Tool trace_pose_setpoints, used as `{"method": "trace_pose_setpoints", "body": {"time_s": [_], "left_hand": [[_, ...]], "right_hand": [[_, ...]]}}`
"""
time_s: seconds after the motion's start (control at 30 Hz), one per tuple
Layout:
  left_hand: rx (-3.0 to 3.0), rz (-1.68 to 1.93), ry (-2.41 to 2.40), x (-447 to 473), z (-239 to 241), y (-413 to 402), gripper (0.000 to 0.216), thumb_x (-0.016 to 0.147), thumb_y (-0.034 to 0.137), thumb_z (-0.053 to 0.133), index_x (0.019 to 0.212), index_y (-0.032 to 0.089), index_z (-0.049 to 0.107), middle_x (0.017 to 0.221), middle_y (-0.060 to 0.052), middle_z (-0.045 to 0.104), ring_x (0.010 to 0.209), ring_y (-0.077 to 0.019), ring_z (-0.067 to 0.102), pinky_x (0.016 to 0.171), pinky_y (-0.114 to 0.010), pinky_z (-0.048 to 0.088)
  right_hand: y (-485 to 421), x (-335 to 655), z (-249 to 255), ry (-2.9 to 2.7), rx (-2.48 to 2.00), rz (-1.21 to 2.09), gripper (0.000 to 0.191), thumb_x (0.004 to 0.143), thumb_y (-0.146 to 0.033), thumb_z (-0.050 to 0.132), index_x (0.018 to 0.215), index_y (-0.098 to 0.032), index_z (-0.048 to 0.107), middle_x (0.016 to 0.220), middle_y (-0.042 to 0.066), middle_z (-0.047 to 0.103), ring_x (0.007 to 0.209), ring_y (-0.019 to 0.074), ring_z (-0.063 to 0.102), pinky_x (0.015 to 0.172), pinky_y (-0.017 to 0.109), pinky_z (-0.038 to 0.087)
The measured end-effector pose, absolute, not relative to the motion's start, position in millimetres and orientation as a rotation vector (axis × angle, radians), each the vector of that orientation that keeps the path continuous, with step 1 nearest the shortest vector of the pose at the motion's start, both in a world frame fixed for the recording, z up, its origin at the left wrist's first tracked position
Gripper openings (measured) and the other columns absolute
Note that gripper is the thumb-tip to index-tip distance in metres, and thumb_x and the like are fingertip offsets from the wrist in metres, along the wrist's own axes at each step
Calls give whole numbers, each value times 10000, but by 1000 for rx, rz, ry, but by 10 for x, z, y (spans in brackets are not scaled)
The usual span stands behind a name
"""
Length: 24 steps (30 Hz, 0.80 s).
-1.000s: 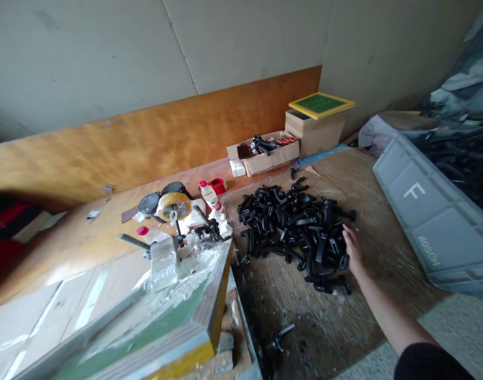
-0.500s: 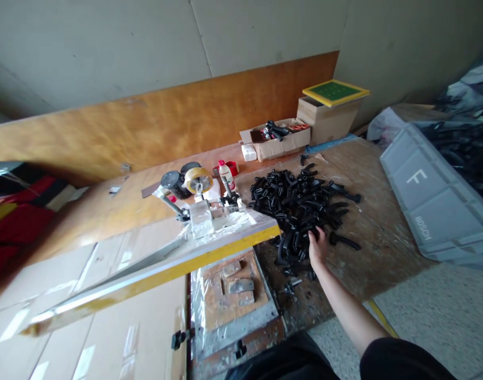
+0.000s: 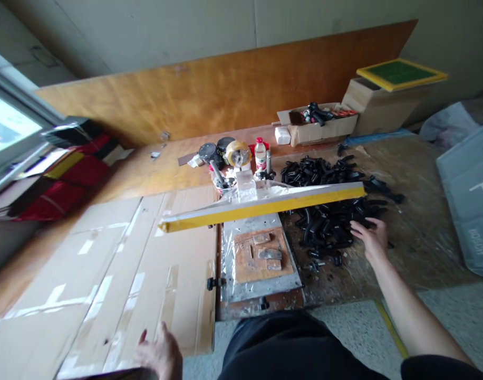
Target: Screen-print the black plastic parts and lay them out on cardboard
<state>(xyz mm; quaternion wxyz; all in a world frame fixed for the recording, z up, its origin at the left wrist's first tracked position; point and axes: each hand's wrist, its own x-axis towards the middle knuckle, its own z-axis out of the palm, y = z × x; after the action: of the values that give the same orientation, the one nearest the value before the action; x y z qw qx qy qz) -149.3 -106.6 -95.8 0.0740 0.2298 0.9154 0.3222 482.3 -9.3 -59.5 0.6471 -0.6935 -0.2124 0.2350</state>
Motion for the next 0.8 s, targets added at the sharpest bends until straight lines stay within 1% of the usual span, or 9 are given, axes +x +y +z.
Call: {"method": "trace_pose_setpoints", "body": {"time_s": [0.07,0.13,0.23,0.33,0.4,0.47,0.63,0.7,0.8], "left_hand": [[593,1061,2717,-1410,-1015,-745,585,787,511,563,1235,135,542,1237,-201,536,1294,-420,426,1065,-602,323],[636,1234,2557,-1256,-991,-464,542,808,488,553,1239,160,536,1242,-165,534,1240,-346,491,1042,-529,377],[842,1470,2273,-935,-821,-124,481,829,458,567,1217,176,533,1250,-129,533,1214,-264,514,1015,-431,414],[1027,1538,2067,-627,-549,145,437,849,438,580,1202,183,544,1243,-126,558,1201,-241,526,997,-398,423],[1107,1558,1962,-478,-358,294,413,863,432,578,1195,187,554,1239,-126,576,1189,-231,536,984,-381,432],[1167,1588,1875,-379,-183,419,386,872,423,576,1179,190,567,1230,-120,592,1168,-218,549,967,-362,442],[1267,1698,1690,-254,262,674,300,875,381,582,1107,191,600,1159,-90,622,1070,-174,575,892,-299,469],[1279,1775,1583,-208,485,757,263,862,363,601,1059,189,615,1046,-63,642,952,-144,593,824,-264,477],[1304,1798,1378,-93,847,834,231,865,348,594,1034,194,624,706,19,586,648,-99,544,641,-209,449]], "right_hand": [[-72,4606,-540,-608,-1644,570,668,507,-433,858,1012,-227,473,735,-39,627,616,164,649,512,271,546],[-60,4272,-471,-804,-1661,675,568,643,-498,776,1019,-229,447,686,-39,626,553,150,616,455,240,502],[-50,3625,-349,-1116,-1528,950,397,841,-543,575,1024,-232,410,666,-27,645,535,139,588,486,243,484],[7,3026,-290,-1447,-1391,1107,280,941,-503,414,1003,-231,397,648,-32,633,529,136,567,544,258,469],[84,2765,-320,-1719,-1455,1006,249,962,-461,368,995,-220,424,624,-25,619,537,151,577,561,263,441],[167,2627,-381,-1996,-1610,764,254,964,-432,378,1007,-199,471,651,13,644,581,183,615,563,269,409],[220,2604,-445,-2310,-1808,188,296,961,-416,443,1027,-152,558,850,122,703,790,245,670,660,301,433],[184,2616,-405,-2335,-1804,96,264,949,-386,479,1022,-153,578,880,129,698,874,256,657,722,317,455],[166,2555,-330,-2349,-1687,96,261,937,-370,510,1060,-162,607,990,136,693,996,260,621,817,345,477]]}}
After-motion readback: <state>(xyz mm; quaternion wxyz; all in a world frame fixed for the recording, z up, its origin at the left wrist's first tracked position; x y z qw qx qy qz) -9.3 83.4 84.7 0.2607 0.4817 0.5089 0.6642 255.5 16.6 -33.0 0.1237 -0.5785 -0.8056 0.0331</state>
